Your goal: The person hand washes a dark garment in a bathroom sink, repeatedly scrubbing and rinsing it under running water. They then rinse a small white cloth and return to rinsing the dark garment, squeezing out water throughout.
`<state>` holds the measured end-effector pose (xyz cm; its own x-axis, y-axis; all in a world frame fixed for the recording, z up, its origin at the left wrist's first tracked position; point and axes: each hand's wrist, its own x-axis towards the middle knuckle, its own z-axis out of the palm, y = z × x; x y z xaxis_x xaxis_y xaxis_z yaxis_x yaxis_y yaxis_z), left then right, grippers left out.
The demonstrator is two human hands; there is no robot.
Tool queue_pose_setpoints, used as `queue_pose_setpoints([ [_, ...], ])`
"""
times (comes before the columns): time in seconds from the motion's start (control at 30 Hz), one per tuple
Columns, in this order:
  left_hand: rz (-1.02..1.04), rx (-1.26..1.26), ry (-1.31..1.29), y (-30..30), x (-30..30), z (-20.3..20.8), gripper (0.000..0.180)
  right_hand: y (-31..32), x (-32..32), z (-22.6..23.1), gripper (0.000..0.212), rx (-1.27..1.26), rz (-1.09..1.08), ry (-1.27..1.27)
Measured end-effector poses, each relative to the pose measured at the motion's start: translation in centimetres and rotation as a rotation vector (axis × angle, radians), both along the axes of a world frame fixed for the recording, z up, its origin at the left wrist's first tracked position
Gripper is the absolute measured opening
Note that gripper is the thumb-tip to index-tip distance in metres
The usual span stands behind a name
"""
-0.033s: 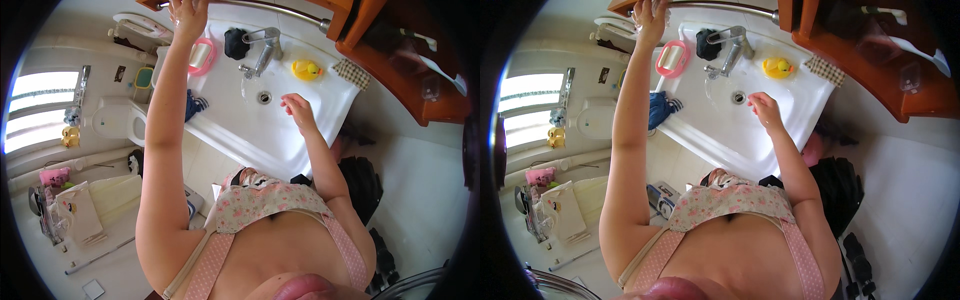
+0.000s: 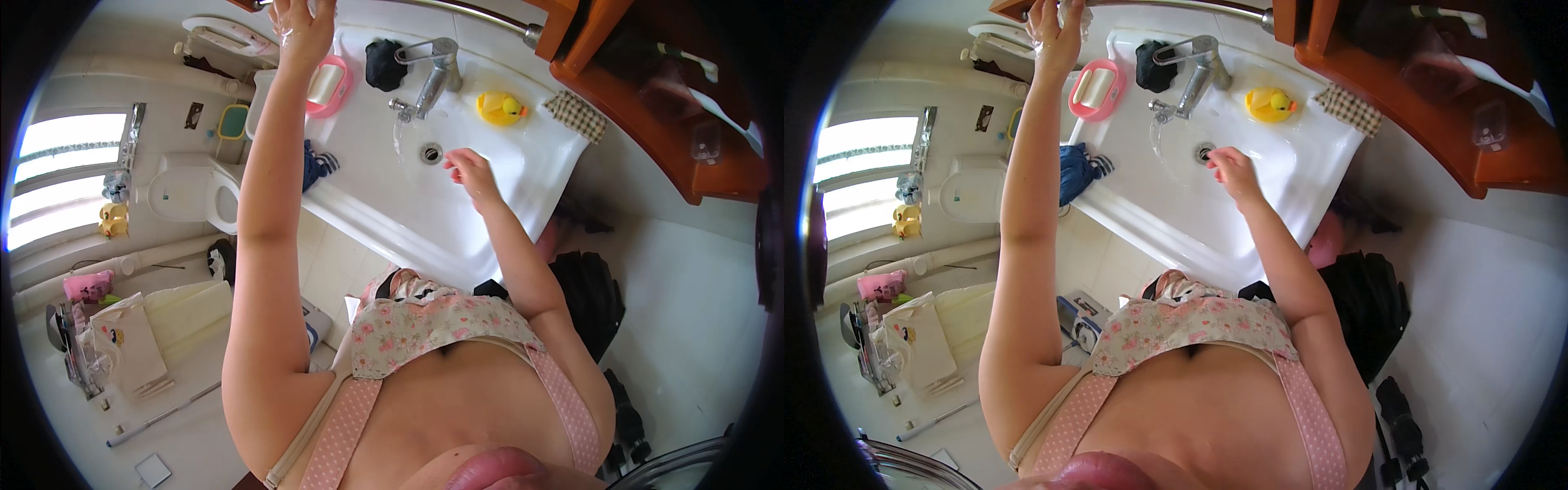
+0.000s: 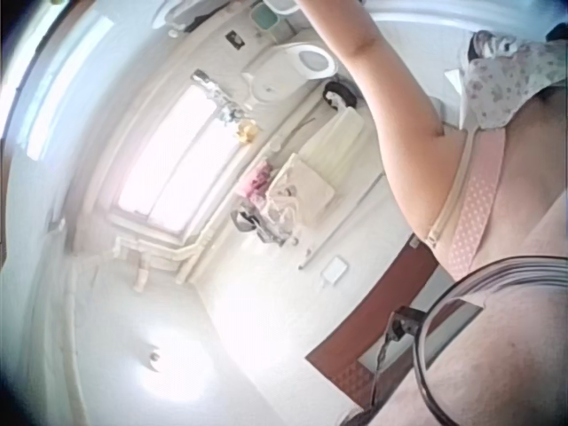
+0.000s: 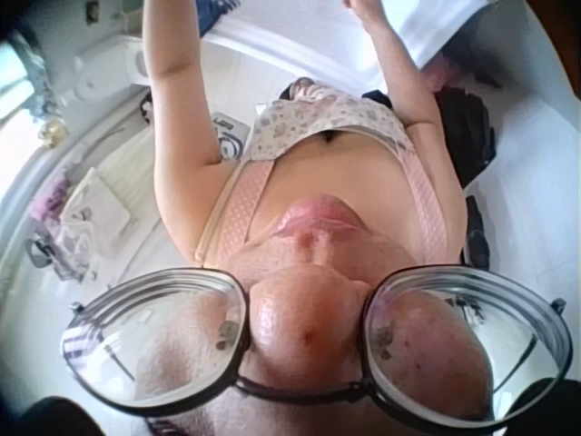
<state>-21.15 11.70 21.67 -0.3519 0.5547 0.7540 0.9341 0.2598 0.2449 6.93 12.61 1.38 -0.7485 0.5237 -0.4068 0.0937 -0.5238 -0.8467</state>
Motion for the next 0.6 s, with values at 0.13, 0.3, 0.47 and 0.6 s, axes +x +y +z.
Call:
queue_pose_setpoints([
  [0.13,0.033,0.133,-0.069,-3.8,0.3,-3.0,0.039,-2.8,-5.8,-2.4,0.021,-0.195,0.098,-0.062],
  [0.3,0.434,-0.079,-0.189,-13.1,-0.2,-12.5,0.035,-4.5,-10.4,-2.6,0.024,-0.339,0.249,-0.122],
  [0.47,0.187,-0.370,-0.638,-14.3,2.1,-19.8,0.040,-5.0,-11.2,-2.0,0.024,-0.219,0.280,-0.147],
  [0.6,0.078,-0.465,-0.778,-9.3,2.5,-22.2,0.048,-4.9,-9.6,-3.3,0.021,-0.132,0.212,-0.193],
])
